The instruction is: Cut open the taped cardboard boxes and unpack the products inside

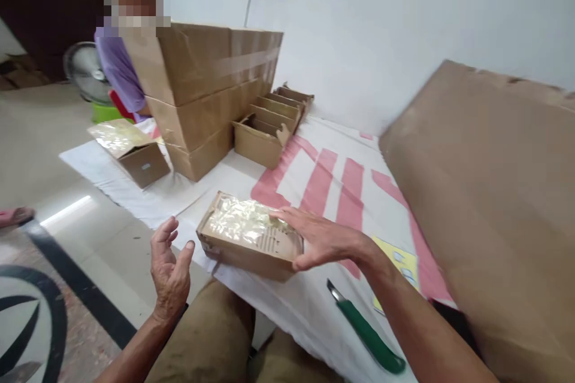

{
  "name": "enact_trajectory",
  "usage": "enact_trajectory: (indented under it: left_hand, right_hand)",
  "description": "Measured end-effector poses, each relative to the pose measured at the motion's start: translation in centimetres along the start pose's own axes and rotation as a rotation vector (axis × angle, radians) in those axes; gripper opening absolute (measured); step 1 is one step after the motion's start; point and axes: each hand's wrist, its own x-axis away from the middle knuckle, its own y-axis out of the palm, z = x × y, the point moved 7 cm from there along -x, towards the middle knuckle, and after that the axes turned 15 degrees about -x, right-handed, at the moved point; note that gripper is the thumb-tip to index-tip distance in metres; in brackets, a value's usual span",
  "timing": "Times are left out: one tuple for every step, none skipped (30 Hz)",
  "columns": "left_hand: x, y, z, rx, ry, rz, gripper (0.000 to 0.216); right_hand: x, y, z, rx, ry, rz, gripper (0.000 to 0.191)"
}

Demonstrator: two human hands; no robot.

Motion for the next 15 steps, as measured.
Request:
enact_trajectory:
  left_hand:
    - [0.5,0.8,0.7,0.013,0.005,-0.062,0.048]
    - [1.0,1.7,1.5,0.023,0.015,-0.13,0.045]
    - [1.5,2.6,2.4,0.031,0.031,-0.195,0.043]
    - [1.8,3.5,3.4,0.035,0.05,-0.25,0.041]
    - [2.1,4.3,4.3,0.035,0.074,-0.295,0.039]
    - [2.2,5.0,5.2,0.03,0.1,-0.332,0.037]
    - [2.2,5.6,5.9,0.023,0.127,-0.358,0.035]
    - [2.1,6.0,6.5,0.013,0.152,-0.373,0.033]
    - [2.0,6.4,6.9,0.0,0.174,-0.384,0.032]
    - [1.9,6.7,7.2,-0.014,0.188,-0.39,0.03]
    - [1.9,6.8,7.3,-0.027,0.19,-0.392,0.03]
    - [1.9,6.9,7.3,-0.038,0.18,-0.388,0.03]
    - [1.9,6.9,7.3,-0.047,0.163,-0.383,0.03]
    - [2.0,6.9,7.2,-0.053,0.142,-0.379,0.031]
    - [2.1,6.9,7.2,-0.056,0.119,-0.376,0.031]
  right_hand:
    - [2.7,-0.5,0.5,-0.006,0.04,0.042,0.09]
    - [5.3,-0.7,0.9,-0.009,0.083,0.098,0.089]
    - [7.7,-0.8,1.4,-0.008,0.124,0.171,0.088]
    - [10.0,-0.6,2.0,-0.005,0.165,0.264,0.085]
    - [12.3,-0.2,2.9,-0.005,0.213,0.373,0.079]
    - [14.7,0.5,4.2,-0.005,0.269,0.491,0.07]
    - [17.0,1.5,5.7,0.0,0.33,0.613,0.06]
    - [19.3,2.9,7.5,0.011,0.404,0.707,0.052]
    - [21.1,4.5,9.3,0.047,0.462,0.761,0.05]
    - [22.5,6.3,10.8,0.111,0.498,0.785,0.05]
    - [23.5,8.0,12.2,0.179,0.529,0.79,0.049]
    - [24.2,9.5,13.2,0.242,0.543,0.808,0.046]
    - [24.4,10.8,13.8,0.305,0.548,0.821,0.044]
    - [24.5,11.7,14.1,0.357,0.546,0.834,0.042]
    - [24.4,12.4,14.0,0.398,0.537,0.849,0.042]
